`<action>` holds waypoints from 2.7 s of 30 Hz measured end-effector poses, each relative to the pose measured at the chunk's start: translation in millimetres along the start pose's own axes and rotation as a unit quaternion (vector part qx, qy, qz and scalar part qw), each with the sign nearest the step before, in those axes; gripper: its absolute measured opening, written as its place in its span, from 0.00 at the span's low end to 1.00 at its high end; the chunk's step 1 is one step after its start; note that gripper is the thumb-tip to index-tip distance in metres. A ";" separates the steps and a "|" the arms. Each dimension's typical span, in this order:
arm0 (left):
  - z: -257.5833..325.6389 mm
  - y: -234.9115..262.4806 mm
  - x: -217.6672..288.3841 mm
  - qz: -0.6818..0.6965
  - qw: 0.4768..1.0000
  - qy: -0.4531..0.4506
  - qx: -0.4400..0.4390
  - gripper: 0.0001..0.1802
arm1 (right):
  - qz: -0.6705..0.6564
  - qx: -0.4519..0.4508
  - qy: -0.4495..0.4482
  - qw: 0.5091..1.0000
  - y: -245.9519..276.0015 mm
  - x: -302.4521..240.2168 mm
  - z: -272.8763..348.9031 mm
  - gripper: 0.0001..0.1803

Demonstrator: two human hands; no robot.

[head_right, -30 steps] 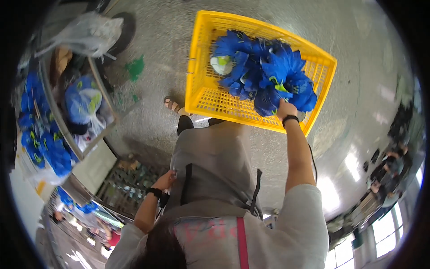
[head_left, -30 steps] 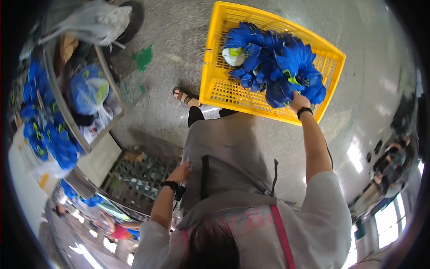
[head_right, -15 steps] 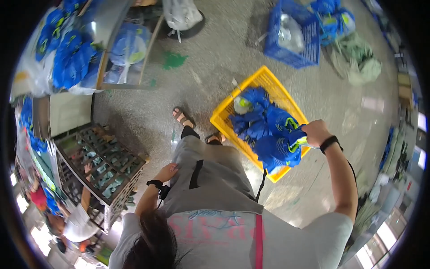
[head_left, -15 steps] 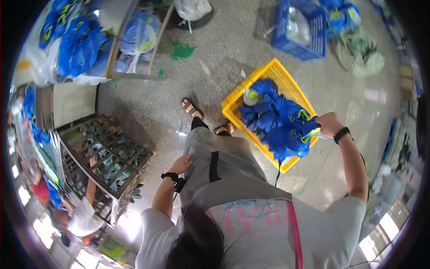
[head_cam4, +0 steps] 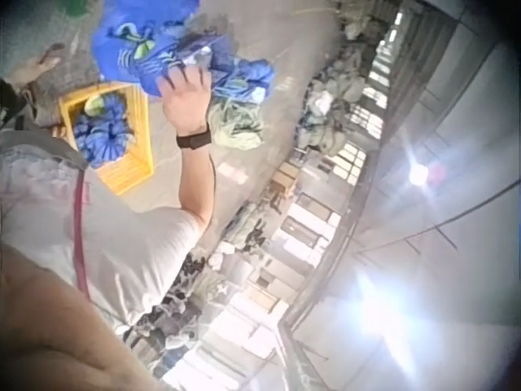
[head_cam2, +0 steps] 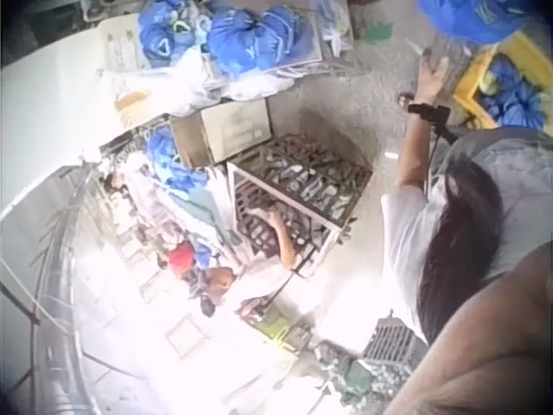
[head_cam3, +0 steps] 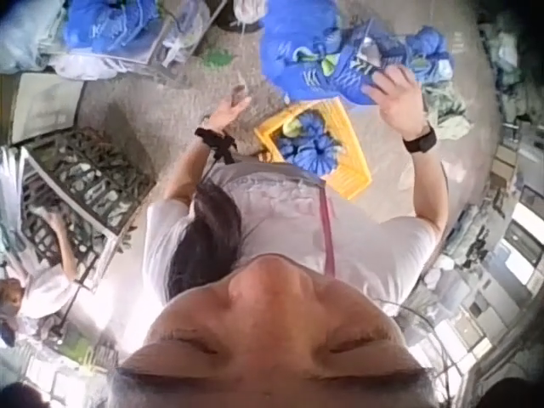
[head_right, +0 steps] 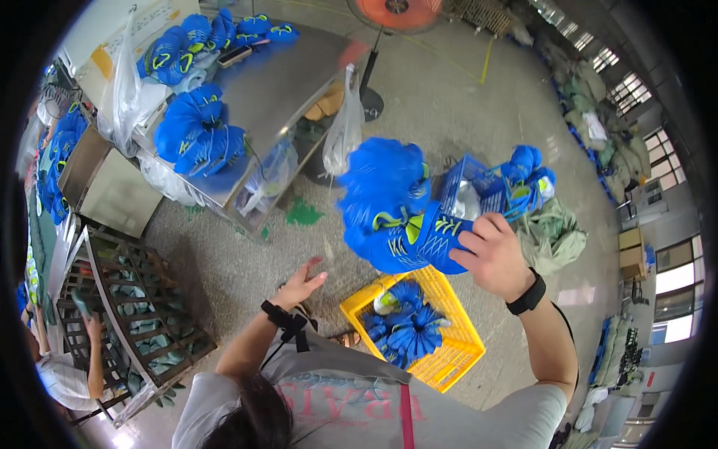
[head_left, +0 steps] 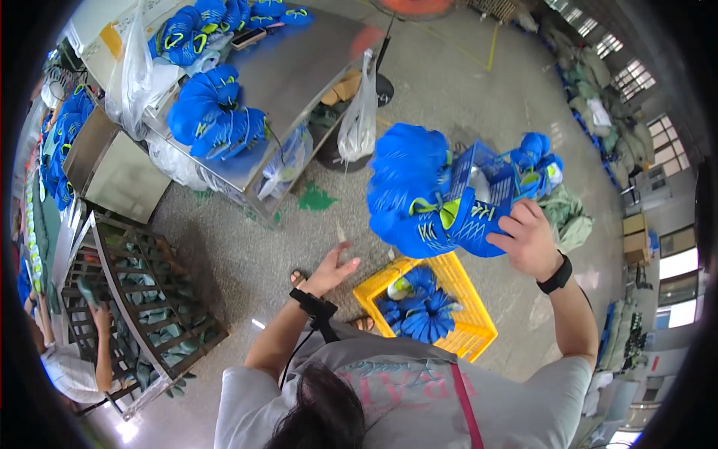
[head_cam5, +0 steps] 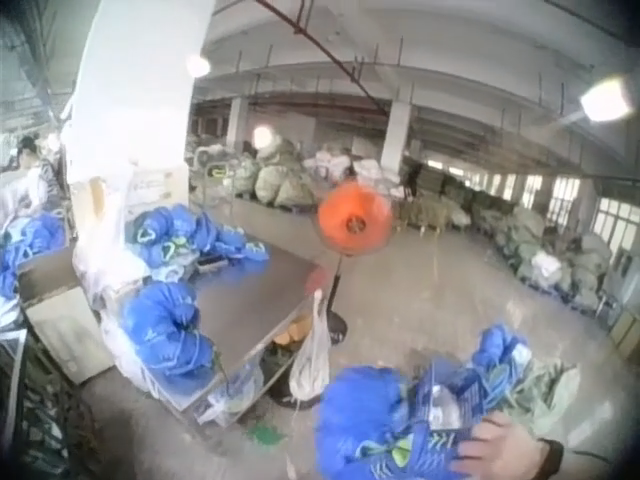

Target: Organizing and stacking blue shoe components on a table and in a basket at a manufacturing facility.

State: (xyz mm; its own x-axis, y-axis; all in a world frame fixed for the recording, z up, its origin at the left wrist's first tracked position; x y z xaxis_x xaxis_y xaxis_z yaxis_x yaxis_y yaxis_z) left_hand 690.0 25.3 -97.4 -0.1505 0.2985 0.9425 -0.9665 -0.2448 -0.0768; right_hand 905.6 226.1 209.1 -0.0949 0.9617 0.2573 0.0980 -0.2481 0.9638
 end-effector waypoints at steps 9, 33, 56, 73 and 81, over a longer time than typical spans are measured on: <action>-53.8 57.9 80.6 0.331 0.908 -0.197 0.163 0.40 | -0.017 0.089 0.012 0.996 42.6 5.9 -151.2 0.12; -247.7 156.4 345.4 -0.704 0.560 -0.407 0.160 0.13 | -0.032 0.246 -0.006 0.969 -16.0 234.7 -244.4 0.08; -400.0 245.6 528.0 -0.414 0.870 -0.212 0.163 0.15 | -0.991 0.023 -0.119 0.058 -308.7 344.2 -401.1 0.49; -436.8 279.5 196.9 0.469 0.800 0.020 0.374 0.06 | -0.557 0.078 -0.105 0.820 -345.3 374.5 -514.7 0.35; -461.3 312.1 159.6 0.449 0.784 -0.095 0.417 0.04 | -0.402 0.083 -0.306 0.859 -402.5 311.9 -431.9 0.52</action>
State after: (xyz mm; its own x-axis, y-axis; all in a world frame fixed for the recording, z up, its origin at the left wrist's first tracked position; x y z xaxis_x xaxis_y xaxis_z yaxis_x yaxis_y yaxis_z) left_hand 268.6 422.1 -121.0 -0.5832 -0.4638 0.6669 -0.0042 -0.8192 -0.5734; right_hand 408.7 575.6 -68.0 0.3345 0.7086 -0.6212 0.3893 0.4964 0.7759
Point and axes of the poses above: each hand's wrist, its own z-axis away from the middle knuckle, its own y-axis out of the back of the hand, x = y × z, the point moved 1 cm from there along -z, towards the middle knuckle, and after that the axes turned 2 degrees about -x, right-handed, at the moved point
